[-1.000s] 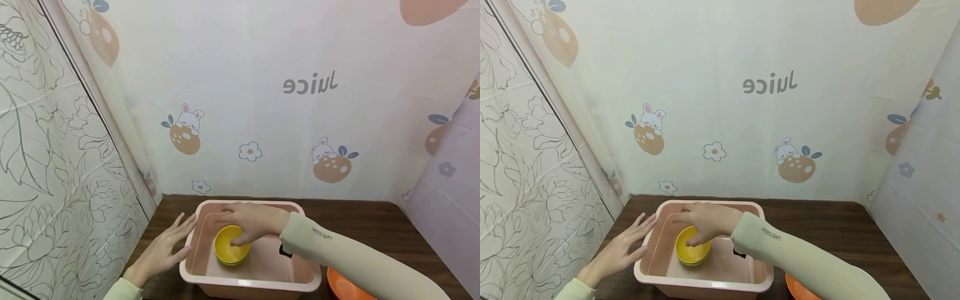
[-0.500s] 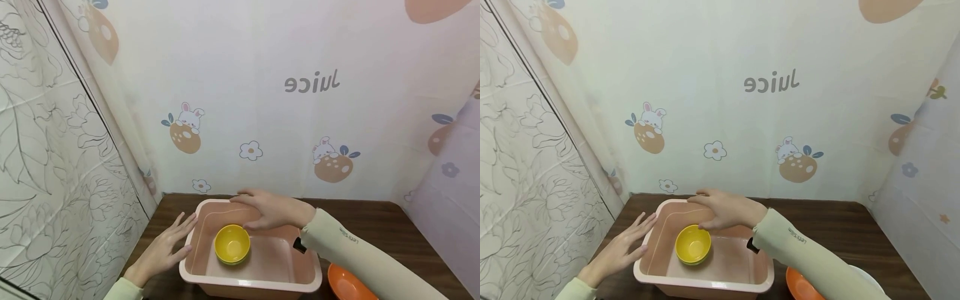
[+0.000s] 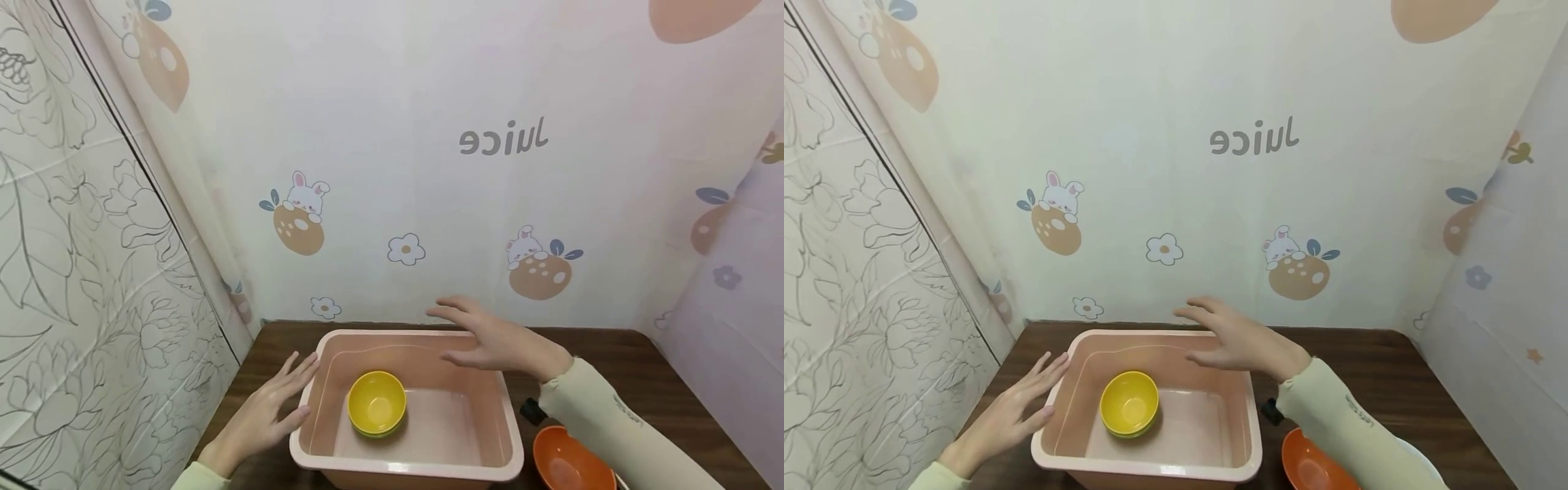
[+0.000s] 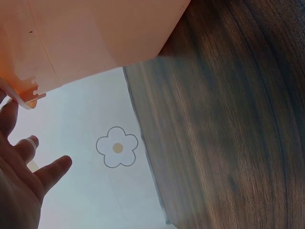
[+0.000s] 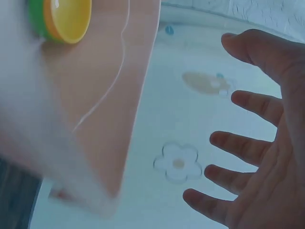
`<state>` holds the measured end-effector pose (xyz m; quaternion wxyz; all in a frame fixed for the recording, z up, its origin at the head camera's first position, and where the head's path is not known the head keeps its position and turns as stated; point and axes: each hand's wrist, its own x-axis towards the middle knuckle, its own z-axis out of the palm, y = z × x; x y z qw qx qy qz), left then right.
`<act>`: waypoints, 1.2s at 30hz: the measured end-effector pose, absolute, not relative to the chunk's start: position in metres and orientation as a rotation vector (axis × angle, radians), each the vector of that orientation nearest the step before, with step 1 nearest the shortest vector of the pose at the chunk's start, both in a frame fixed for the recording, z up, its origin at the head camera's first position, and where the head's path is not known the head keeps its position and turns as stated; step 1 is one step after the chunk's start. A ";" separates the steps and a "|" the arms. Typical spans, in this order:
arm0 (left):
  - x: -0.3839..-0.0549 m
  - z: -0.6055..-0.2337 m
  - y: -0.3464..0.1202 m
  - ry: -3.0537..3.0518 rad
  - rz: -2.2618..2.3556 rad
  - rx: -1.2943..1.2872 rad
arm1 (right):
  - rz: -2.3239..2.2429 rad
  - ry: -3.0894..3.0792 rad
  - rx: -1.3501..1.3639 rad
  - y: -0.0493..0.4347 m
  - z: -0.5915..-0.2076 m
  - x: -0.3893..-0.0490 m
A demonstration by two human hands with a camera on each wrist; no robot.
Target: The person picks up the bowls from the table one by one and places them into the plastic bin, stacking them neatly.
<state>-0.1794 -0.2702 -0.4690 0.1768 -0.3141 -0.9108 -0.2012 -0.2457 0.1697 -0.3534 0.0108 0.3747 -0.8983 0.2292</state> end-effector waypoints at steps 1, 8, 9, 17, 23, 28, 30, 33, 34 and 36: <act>-0.179 -0.469 -0.271 -2.576 -0.569 -0.889 | 0.714 -2.794 1.149 0.175 -0.355 -0.245; -0.178 -0.469 -0.273 -2.566 -0.567 -0.891 | 0.565 -2.690 1.082 0.216 -0.367 -0.241; -0.178 -0.469 -0.273 -2.563 -0.566 -0.892 | 0.549 -2.677 1.079 0.222 -0.368 -0.240; -0.180 -0.470 -0.271 -2.546 -0.564 -0.912 | 0.561 -2.592 0.996 0.258 -0.380 -0.225; -0.181 -0.471 -0.271 -2.544 -0.566 -0.907 | 0.569 -2.565 0.954 0.272 -0.387 -0.215; -0.180 -0.473 -0.272 -2.556 -0.594 -0.892 | 0.588 -2.580 0.909 0.278 -0.396 -0.206; -0.180 -0.474 -0.272 -2.555 -0.602 -0.890 | 0.599 -2.583 0.903 0.280 -0.402 -0.202; -0.180 -0.474 -0.271 -2.552 -0.607 -0.889 | 0.613 -2.571 0.910 0.283 -0.411 -0.196; -0.180 -0.475 -0.271 -2.550 -0.606 -0.889 | 0.615 -2.567 0.910 0.284 -0.414 -0.194; -0.180 -0.475 -0.271 -2.549 -0.605 -0.889 | 0.619 -2.571 0.898 0.286 -0.419 -0.191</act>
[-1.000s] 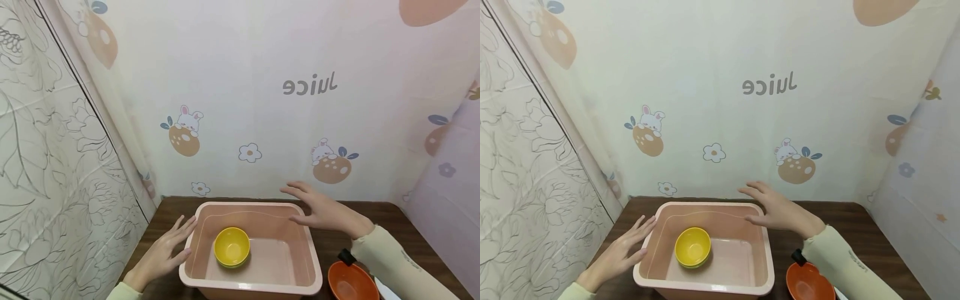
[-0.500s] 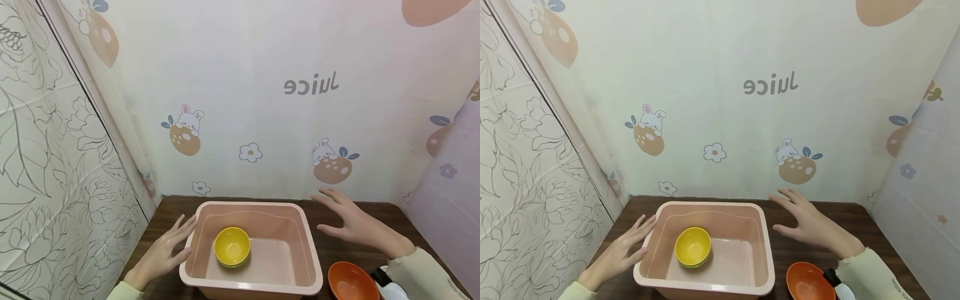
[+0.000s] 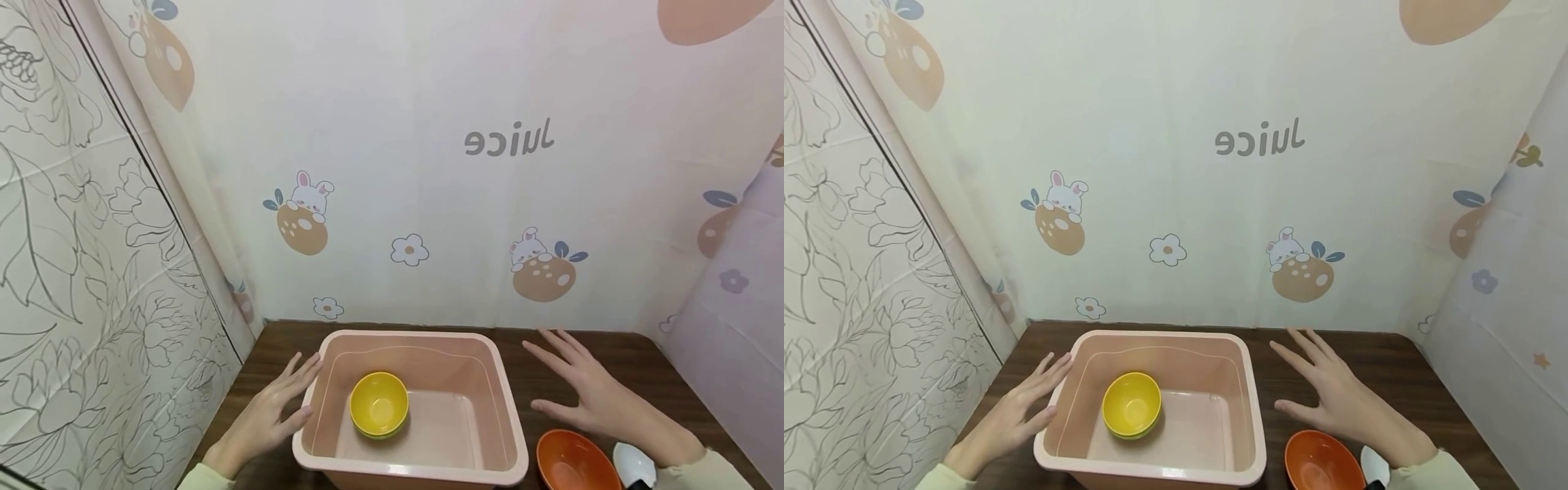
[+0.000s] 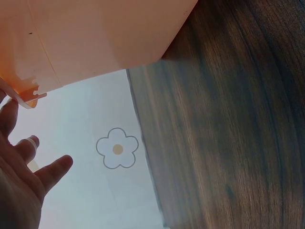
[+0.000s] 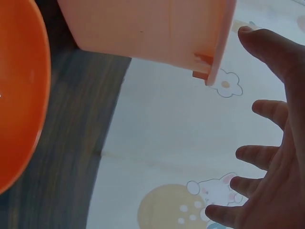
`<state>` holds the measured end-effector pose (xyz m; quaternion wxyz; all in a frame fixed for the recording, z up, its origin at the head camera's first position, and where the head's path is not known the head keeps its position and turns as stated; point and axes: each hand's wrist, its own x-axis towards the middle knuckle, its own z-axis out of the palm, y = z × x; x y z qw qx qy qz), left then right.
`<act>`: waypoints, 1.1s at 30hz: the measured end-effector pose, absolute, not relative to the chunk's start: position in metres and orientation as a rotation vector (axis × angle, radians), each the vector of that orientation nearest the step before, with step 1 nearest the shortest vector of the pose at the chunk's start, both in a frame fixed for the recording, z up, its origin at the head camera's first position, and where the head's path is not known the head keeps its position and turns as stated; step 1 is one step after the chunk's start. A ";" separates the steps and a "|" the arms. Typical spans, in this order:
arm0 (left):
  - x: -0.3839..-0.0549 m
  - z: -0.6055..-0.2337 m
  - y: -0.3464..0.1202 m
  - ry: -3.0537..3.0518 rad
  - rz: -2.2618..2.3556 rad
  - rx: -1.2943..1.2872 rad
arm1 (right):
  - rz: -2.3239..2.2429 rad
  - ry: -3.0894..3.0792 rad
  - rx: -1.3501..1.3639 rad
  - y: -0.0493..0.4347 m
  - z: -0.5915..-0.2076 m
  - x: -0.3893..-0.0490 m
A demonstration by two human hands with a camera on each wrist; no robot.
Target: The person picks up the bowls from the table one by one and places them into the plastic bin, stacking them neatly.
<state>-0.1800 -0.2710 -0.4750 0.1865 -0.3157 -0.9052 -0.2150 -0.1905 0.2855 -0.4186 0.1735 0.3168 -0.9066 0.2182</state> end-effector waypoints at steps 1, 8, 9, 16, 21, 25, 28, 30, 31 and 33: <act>-0.180 -0.475 -0.271 -2.550 -0.606 -0.888 | 0.627 -2.570 0.891 0.286 -0.421 -0.189; -0.180 -0.476 -0.271 -2.558 -0.631 -0.874 | 0.670 -2.607 0.789 0.290 -0.435 -0.174; -0.180 -0.476 -0.271 -2.559 -0.631 -0.873 | 0.675 -2.605 0.780 0.291 -0.438 -0.172; -0.180 -0.477 -0.270 -2.558 -0.627 -0.879 | 0.714 -2.575 0.749 0.295 -0.451 -0.162; -0.180 -0.479 -0.270 -2.533 -0.652 -0.886 | 0.714 -2.575 0.766 0.298 -0.458 -0.156; -0.179 -0.479 -0.270 -2.534 -0.668 -0.884 | 0.700 -2.571 0.773 0.299 -0.466 -0.153; -0.179 -0.479 -0.270 -2.540 -0.676 -0.880 | 0.691 -2.581 0.772 0.298 -0.472 -0.151; -0.180 -0.479 -0.270 -2.533 -0.668 -0.887 | 0.662 -2.588 0.772 0.297 -0.476 -0.149; -0.180 -0.479 -0.271 -2.528 -0.662 -0.892 | 0.644 -2.589 0.775 0.297 -0.479 -0.148; -0.180 -0.479 -0.271 -2.522 -0.648 -0.896 | 0.653 -2.603 0.777 0.296 -0.483 -0.146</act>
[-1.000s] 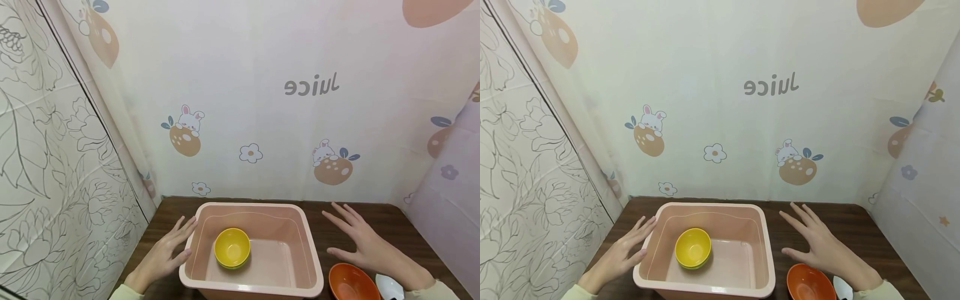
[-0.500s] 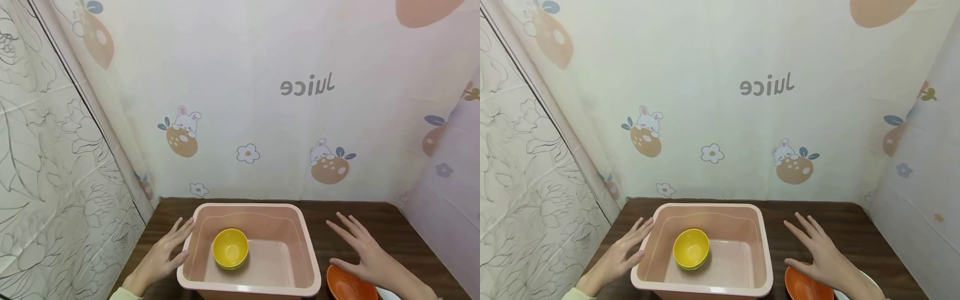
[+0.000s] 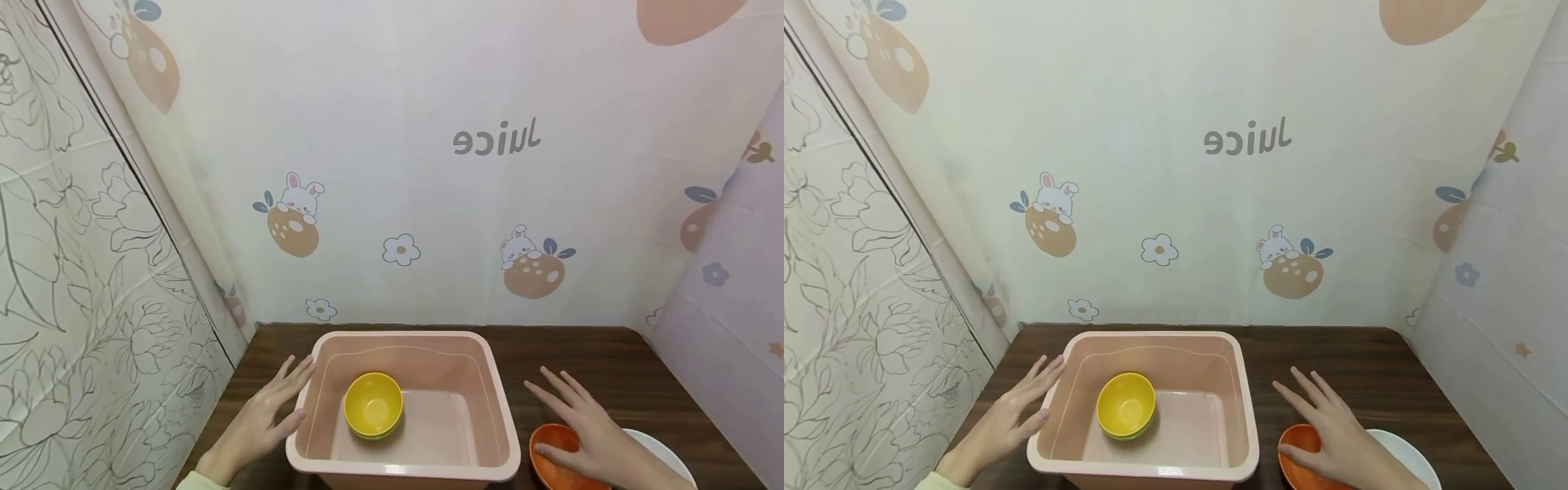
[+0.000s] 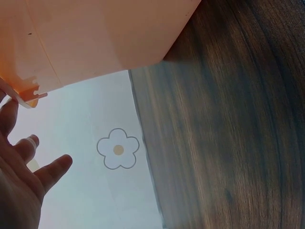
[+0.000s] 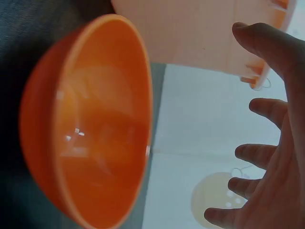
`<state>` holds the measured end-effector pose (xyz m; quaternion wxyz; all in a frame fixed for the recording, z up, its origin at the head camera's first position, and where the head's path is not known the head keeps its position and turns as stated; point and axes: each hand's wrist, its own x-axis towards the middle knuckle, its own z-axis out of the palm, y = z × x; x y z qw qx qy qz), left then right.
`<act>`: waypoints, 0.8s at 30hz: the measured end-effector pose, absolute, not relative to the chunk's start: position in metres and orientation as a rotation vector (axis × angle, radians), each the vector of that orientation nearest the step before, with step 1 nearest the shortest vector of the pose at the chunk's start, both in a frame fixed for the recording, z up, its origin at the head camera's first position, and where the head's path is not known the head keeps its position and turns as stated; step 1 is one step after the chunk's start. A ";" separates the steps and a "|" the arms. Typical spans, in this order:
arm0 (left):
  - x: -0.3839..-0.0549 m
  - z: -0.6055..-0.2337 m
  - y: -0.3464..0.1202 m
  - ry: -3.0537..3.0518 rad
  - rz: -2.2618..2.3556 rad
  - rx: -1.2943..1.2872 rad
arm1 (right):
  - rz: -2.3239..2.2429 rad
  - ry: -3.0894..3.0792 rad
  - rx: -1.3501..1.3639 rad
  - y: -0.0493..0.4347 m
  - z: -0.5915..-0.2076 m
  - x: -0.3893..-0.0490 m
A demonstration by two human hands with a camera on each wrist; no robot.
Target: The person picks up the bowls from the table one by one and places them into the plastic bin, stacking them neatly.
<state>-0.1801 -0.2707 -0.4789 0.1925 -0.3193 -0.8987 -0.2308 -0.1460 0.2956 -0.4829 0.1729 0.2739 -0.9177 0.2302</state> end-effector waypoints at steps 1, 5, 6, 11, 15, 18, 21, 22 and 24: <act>-0.180 -0.479 -0.271 -2.520 -0.645 -0.897 | 0.654 -2.612 0.778 0.295 -0.485 -0.145; -0.180 -0.479 -0.271 -2.522 -0.640 -0.895 | 0.669 -2.671 0.754 0.296 -0.493 -0.141; -0.180 -0.479 -0.271 -2.522 -0.641 -0.895 | 0.645 -2.681 0.749 0.296 -0.494 -0.140; -0.181 -0.479 -0.271 -2.521 -0.633 -0.897 | 0.546 -2.686 0.739 0.301 -0.502 -0.140; -0.181 -0.479 -0.271 -2.522 -0.635 -0.897 | 0.504 -2.653 0.761 0.305 -0.509 -0.141; -0.180 -0.479 -0.270 -2.523 -0.638 -0.894 | 0.501 -2.654 0.775 0.306 -0.512 -0.141; -0.180 -0.478 -0.270 -2.525 -0.642 -0.890 | 0.522 -2.683 0.781 0.306 -0.514 -0.141; -0.180 -0.478 -0.270 -2.526 -0.644 -0.890 | 0.532 -2.696 0.780 0.306 -0.514 -0.141; -0.180 -0.477 -0.270 -2.526 -0.645 -0.887 | 0.553 -2.725 0.774 0.306 -0.514 -0.142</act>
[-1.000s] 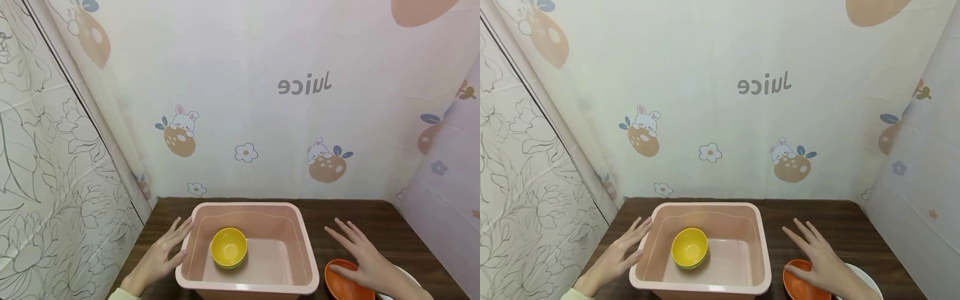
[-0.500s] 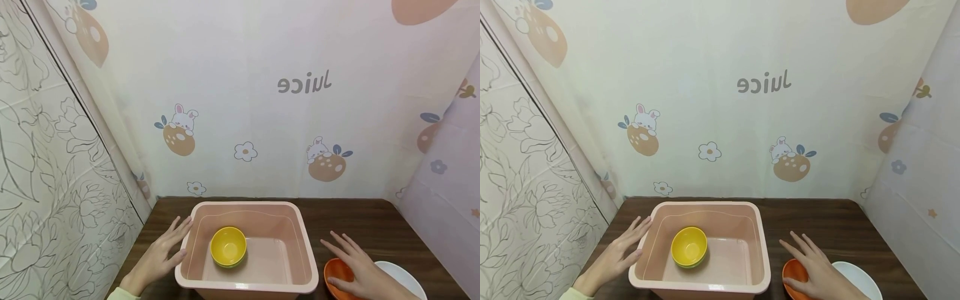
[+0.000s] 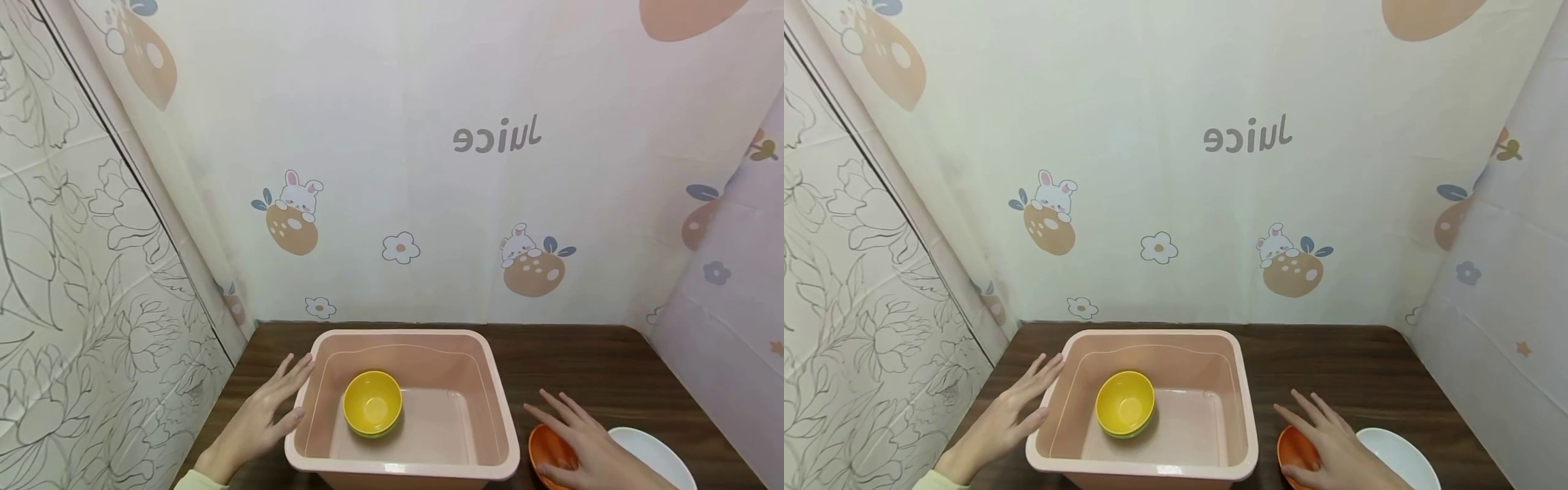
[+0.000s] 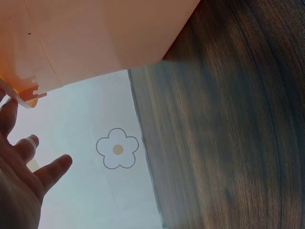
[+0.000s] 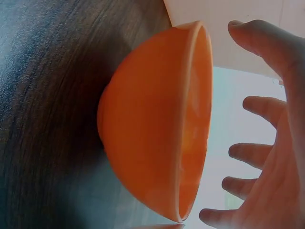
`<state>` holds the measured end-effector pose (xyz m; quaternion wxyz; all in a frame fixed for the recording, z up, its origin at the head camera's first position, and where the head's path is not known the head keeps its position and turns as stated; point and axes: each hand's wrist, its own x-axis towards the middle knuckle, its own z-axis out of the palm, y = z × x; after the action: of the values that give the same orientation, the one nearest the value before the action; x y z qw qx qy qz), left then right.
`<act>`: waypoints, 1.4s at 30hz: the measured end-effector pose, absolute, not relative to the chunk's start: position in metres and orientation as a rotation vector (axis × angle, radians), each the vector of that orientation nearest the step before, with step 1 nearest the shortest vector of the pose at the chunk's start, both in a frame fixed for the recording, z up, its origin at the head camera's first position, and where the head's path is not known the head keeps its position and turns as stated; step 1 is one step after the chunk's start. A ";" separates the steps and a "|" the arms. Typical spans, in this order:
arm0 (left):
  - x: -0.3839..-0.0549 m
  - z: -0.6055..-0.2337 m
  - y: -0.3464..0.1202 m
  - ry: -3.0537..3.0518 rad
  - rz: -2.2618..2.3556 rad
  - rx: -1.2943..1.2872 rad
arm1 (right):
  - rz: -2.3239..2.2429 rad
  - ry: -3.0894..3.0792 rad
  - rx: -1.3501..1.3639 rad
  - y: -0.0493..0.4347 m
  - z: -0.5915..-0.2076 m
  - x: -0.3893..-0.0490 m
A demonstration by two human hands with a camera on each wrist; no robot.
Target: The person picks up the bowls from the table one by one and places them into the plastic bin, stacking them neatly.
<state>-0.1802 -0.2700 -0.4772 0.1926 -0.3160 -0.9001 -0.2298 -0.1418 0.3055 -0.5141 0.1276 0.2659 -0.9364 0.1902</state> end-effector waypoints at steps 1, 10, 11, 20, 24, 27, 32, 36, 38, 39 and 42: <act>-0.180 -0.477 -0.270 -2.526 -0.645 -0.887 | 0.556 -2.730 0.776 0.305 -0.514 -0.142; -0.181 -0.476 -0.271 -2.526 -0.628 -0.888 | 0.537 -2.741 0.795 0.308 -0.519 -0.143; -0.181 -0.476 -0.271 -2.528 -0.629 -0.887 | 0.543 -2.756 0.790 0.308 -0.518 -0.143; -0.180 -0.475 -0.271 -2.527 -0.617 -0.881 | 0.667 -3.000 0.718 0.306 -0.513 -0.142; -0.181 -0.476 -0.272 -2.531 -0.619 -0.882 | 0.709 -3.041 0.734 0.305 -0.513 -0.142; -0.181 -0.477 -0.272 -2.530 -0.626 -0.886 | 0.726 -3.037 0.753 0.305 -0.514 -0.141; -0.180 -0.477 -0.272 -2.529 -0.635 -0.891 | 0.756 -3.083 0.734 0.305 -0.515 -0.139; -0.180 -0.477 -0.272 -2.529 -0.637 -0.894 | 0.759 -3.103 0.747 0.306 -0.518 -0.139; -0.180 -0.477 -0.272 -2.527 -0.635 -0.897 | 0.749 -3.094 0.762 0.307 -0.519 -0.139; -0.180 -0.477 -0.272 -2.525 -0.632 -0.898 | 0.745 -3.092 0.763 0.307 -0.520 -0.138; -0.180 -0.476 -0.271 -2.519 -0.623 -0.901 | 0.719 -3.073 0.762 0.307 -0.522 -0.137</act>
<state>-0.1801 -0.2710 -0.4765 0.1962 -0.3215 -0.8993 -0.2223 -0.1366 0.3068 -0.5216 -0.0528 0.2344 -0.9452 0.2211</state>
